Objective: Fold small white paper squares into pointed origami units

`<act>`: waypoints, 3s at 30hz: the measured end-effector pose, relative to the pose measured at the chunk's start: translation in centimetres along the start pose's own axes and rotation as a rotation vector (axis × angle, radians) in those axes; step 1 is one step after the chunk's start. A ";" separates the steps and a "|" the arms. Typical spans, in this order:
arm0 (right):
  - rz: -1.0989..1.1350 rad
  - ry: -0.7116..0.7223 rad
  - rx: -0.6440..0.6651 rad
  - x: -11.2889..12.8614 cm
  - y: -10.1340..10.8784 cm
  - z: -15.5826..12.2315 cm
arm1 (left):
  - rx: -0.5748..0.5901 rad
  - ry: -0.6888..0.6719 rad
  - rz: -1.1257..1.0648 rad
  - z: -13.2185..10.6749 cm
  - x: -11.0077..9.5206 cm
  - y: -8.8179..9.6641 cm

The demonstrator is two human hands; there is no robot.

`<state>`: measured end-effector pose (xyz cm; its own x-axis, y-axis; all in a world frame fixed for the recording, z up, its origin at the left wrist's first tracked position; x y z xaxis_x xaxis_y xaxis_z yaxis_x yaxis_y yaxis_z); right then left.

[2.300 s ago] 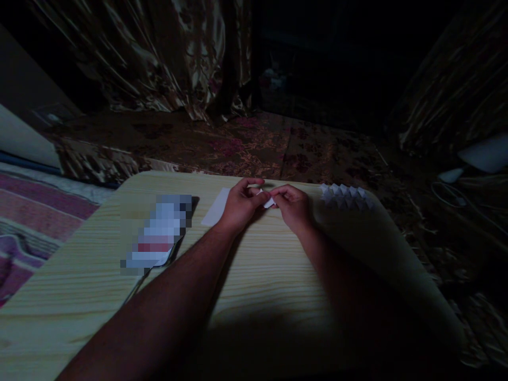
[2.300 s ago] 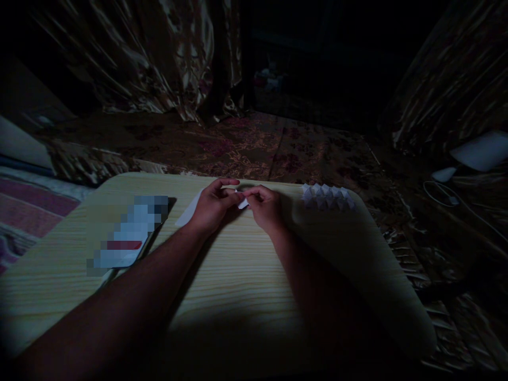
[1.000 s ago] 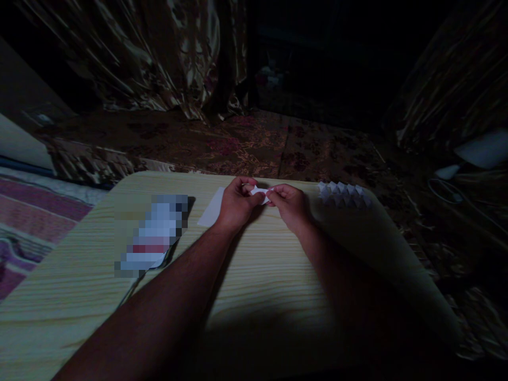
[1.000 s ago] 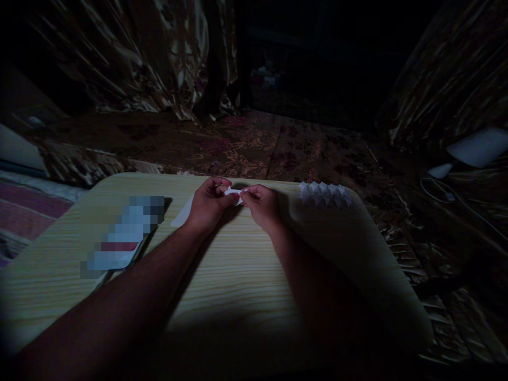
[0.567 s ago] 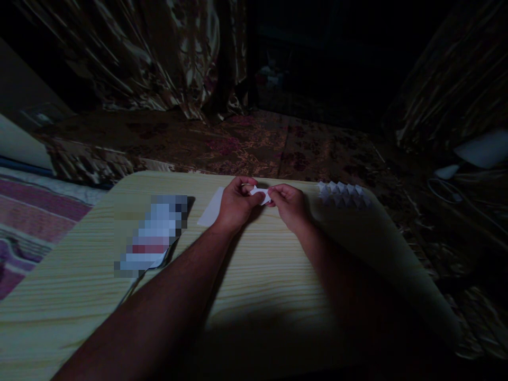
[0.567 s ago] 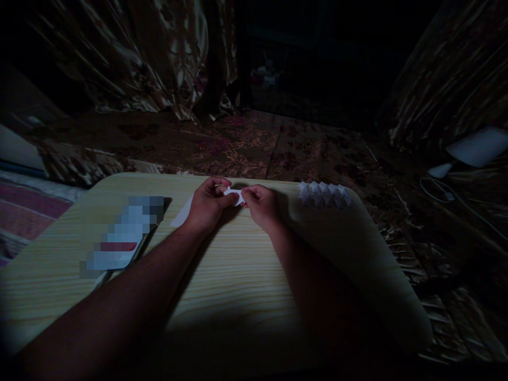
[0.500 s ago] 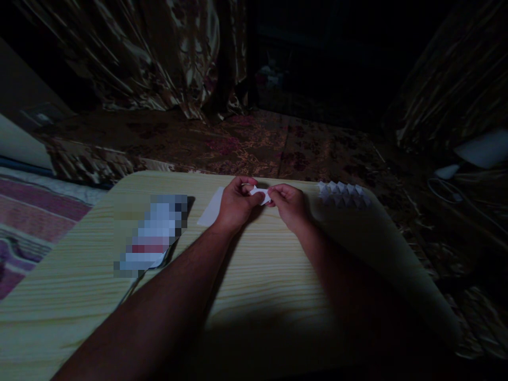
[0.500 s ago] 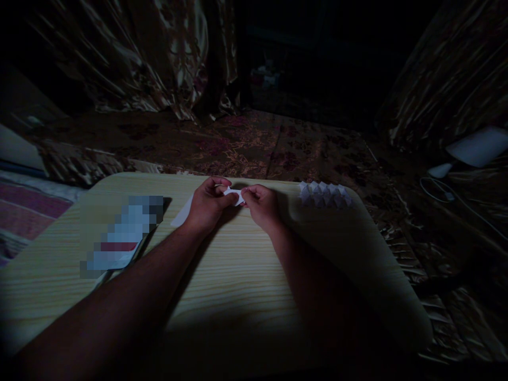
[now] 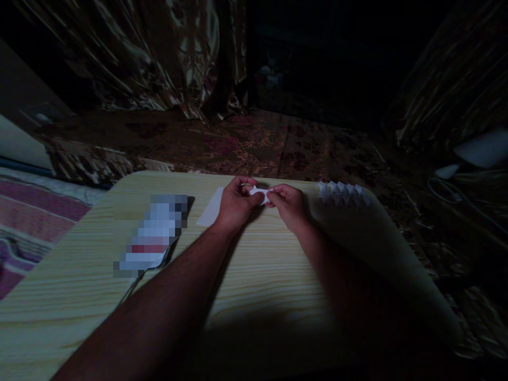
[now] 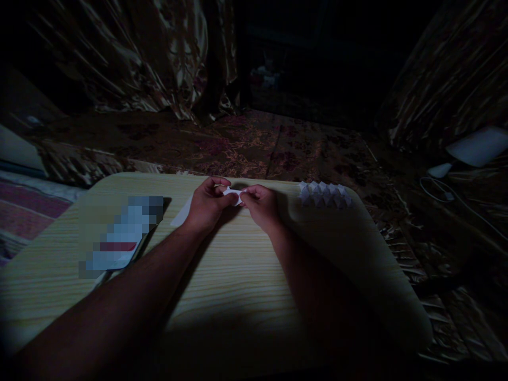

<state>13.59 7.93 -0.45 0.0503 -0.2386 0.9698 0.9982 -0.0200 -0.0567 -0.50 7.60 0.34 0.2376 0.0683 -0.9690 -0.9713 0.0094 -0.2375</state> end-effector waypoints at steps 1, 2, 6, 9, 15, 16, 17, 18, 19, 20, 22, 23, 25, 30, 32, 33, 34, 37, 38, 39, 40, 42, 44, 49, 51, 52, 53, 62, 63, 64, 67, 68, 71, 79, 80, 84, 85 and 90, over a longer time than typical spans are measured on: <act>-0.002 0.003 0.000 0.0 0.0 0.0 | 0.005 -0.004 -0.002 0.0 0.0 0.0; -0.004 0.007 -0.002 0.0 0.0 0.0 | 0.012 -0.007 -0.004 0.0 -0.1 -0.1; -0.007 0.007 -0.005 -0.1 0.1 0.0 | 0.025 0.000 0.007 0.0 0.0 -0.2; 0.004 0.004 -0.003 -0.1 0.0 0.0 | 0.030 -0.009 0.012 0.0 0.1 -0.2; 0.013 0.011 -0.010 0.2 0.1 0.1 | 0.032 -0.015 0.005 0.1 0.2 -0.1; 0.019 0.014 -0.008 0.2 0.1 0.1 | 0.032 -0.017 0.008 0.1 0.2 -0.1; 0.025 0.020 -0.005 0.2 0.1 0.1 | 0.031 -0.017 0.010 0.1 0.2 -0.1; 0.031 0.027 -0.002 0.2 0.1 0.1 | 0.031 -0.014 0.009 0.1 0.3 -0.1; 0.036 0.034 -0.001 0.2 0.1 0.1 | 0.028 -0.010 0.006 0.1 0.3 -0.1; 0.039 0.038 0.000 0.2 0.1 0.1 | 0.025 -0.006 0.001 0.1 0.4 -0.1; 0.047 0.032 0.007 0.0 0.1 0.1 | 0.021 -0.003 -0.006 0.2 0.4 -0.1; 0.049 0.023 0.010 -0.1 0.0 0.0 | 0.020 -0.005 -0.007 0.2 0.4 0.0; 0.053 0.002 0.017 -0.2 0.0 0.0 | 0.021 -0.014 -0.008 0.3 0.4 0.0; 0.039 -0.001 0.016 0.0 0.1 0.0 | 0.029 -0.021 -0.003 0.2 0.4 0.0; 0.019 0.002 0.001 0.2 0.2 0.0 | 0.033 -0.010 0.004 0.2 0.4 0.0; 0.012 0.003 -0.008 0.2 0.2 0.0 | 0.036 -0.004 0.007 0.1 0.4 -0.1; 0.008 0.006 -0.015 0.3 0.2 0.0 | 0.039 0.000 0.009 0.1 0.4 -0.1; 0.008 0.019 -0.023 0.5 0.2 0.1 | 0.042 0.005 0.006 0.1 0.3 -0.2; 0.009 0.023 -0.025 0.5 0.2 0.1 | 0.041 0.005 0.004 0.1 0.3 -0.2; 0.011 0.025 -0.025 0.5 0.2 0.1 | 0.040 0.005 0.002 0.1 0.3 -0.2; 0.013 0.025 -0.025 0.4 0.2 0.1 | 0.040 0.003 0.000 0.1 0.3 -0.2; 0.019 0.023 -0.020 0.3 0.2 0.1 | 0.047 -0.002 -0.003 0.1 0.3 -0.2; 0.018 0.027 -0.012 0.3 0.2 0.1 | 0.054 -0.004 0.004 0.2 0.3 -0.3; -0.043 0.042 0.005 0.3 0.2 0.0 | 0.068 -0.008 0.056 0.0 0.4 -0.4; -0.053 0.039 0.007 0.4 0.2 0.0 | 0.071 -0.003 0.054 0.0 0.3 -0.5; -0.053 0.040 0.005 0.4 0.2 0.0 | 0.069 0.003 0.048 -0.1 0.3 -0.5; -0.053 0.041 0.003 0.4 0.2 0.0 | 0.065 0.010 0.040 -0.1 0.3 -0.4; -0.047 0.026 -0.014 0.3 0.3 -0.1 | 0.073 0.037 0.030 -0.2 0.2 -0.6; -0.043 0.031 -0.016 0.3 0.3 -0.1 | 0.079 0.037 0.033 -0.2 0.2 -0.6; -0.041 0.038 -0.017 0.4 0.3 0.0 | 0.083 0.037 0.036 -0.2 0.2 -0.7; -0.053 0.058 -0.011 0.5 0.3 0.0 | 0.078 0.037 0.040 -0.3 0.1 -0.8; -0.064 0.060 -0.009 0.6 0.3 -0.1 | 0.075 0.040 0.040 -0.3 0.1 -0.8; -0.083 0.047 -0.011 0.6 0.3 -0.1 | 0.071 0.053 0.036 -0.3 0.1 -0.8; -0.072 0.065 -0.008 0.4 0.3 0.0 | 0.114 0.040 0.055 -0.3 0.3 -1.0; -0.073 0.072 -0.006 0.5 0.3 0.0 | 0.119 0.036 0.054 -0.3 0.3 -1.1; -0.076 0.082 -0.015 0.7 0.4 0.0 | 0.125 0.037 0.062 -0.4 0.2 -1.1; -0.079 0.079 -0.022 0.7 0.5 0.0 | 0.124 0.038 0.074 -0.4 0.2 -1.0; -0.076 0.053 -0.033 0.5 0.4 0.0 | 0.089 0.009 0.112 -0.2 0.4 -0.7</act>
<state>14.06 7.77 0.03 -0.0283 -0.2861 0.9578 0.9974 -0.0717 0.0081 0.24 7.42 0.14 0.1273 0.0650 -0.9897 -0.9885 0.0905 -0.1212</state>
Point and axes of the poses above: each hand's wrist, its own z-axis towards the middle knuckle, its own y-axis out of the back of the hand, x = y × z, the point moved 7 cm from there along z, towards the middle knuckle, and after that the axes turned 5 degrees about y, right-handed, at the moved point
